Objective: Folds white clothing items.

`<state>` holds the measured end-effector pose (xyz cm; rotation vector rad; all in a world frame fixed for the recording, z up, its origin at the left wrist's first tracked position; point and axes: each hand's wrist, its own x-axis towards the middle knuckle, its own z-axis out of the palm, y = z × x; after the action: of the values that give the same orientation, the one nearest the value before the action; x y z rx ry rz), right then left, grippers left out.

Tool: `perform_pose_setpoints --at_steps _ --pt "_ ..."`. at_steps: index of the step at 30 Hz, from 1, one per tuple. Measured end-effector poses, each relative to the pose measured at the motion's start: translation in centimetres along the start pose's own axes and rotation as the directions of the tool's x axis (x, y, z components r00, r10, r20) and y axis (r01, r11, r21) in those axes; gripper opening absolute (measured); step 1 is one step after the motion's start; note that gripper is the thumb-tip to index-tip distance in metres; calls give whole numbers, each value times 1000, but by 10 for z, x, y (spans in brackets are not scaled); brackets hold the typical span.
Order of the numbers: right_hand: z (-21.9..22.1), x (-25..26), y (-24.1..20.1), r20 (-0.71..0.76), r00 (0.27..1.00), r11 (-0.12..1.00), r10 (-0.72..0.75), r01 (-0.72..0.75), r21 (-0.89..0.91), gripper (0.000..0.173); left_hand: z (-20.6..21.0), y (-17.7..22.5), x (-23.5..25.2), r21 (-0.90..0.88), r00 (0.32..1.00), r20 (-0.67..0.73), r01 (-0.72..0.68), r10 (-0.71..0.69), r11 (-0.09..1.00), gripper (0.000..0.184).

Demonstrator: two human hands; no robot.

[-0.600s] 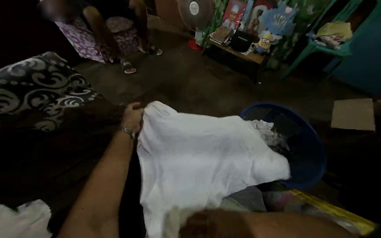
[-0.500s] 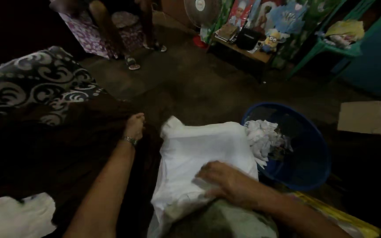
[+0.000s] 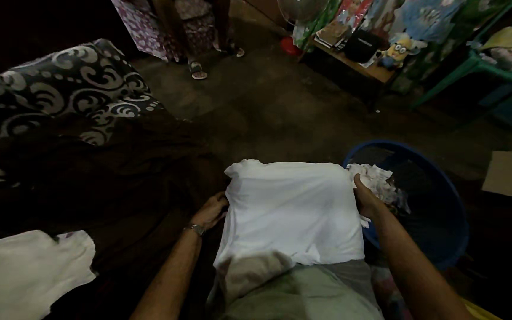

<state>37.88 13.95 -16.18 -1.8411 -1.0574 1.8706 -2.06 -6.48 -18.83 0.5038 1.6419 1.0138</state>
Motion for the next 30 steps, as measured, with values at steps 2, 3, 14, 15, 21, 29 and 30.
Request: perform_pose_setpoints --at_steps 2,3,14,15,21,29,30 --pt "3 3 -2 45 999 996 -20 16 90 92 3 -5 7 -90 989 -52 -140 135 986 36" --pt "3 5 -3 62 997 993 -43 36 113 90 5 -6 10 -110 977 -83 -203 194 973 35" --pt "-13 0 -22 -121 968 891 -221 250 378 32 -2 33 -7 -253 866 -360 -450 348 857 27" --pt "-19 -7 -27 -149 951 870 -273 309 385 30 -4 42 -12 -365 873 -354 -460 336 809 24" --pt "-44 -58 -69 -110 748 636 -654 623 455 27 -18 109 -40 -316 794 -241 -607 558 729 36" --pt "-54 -80 -168 -250 639 571 -728 766 294 22 -43 256 -54 206 693 -269 -637 669 743 29" --pt "-56 -86 -180 -256 601 548 -757 798 252 19 -48 269 -53 197 675 -263 -662 689 723 27"
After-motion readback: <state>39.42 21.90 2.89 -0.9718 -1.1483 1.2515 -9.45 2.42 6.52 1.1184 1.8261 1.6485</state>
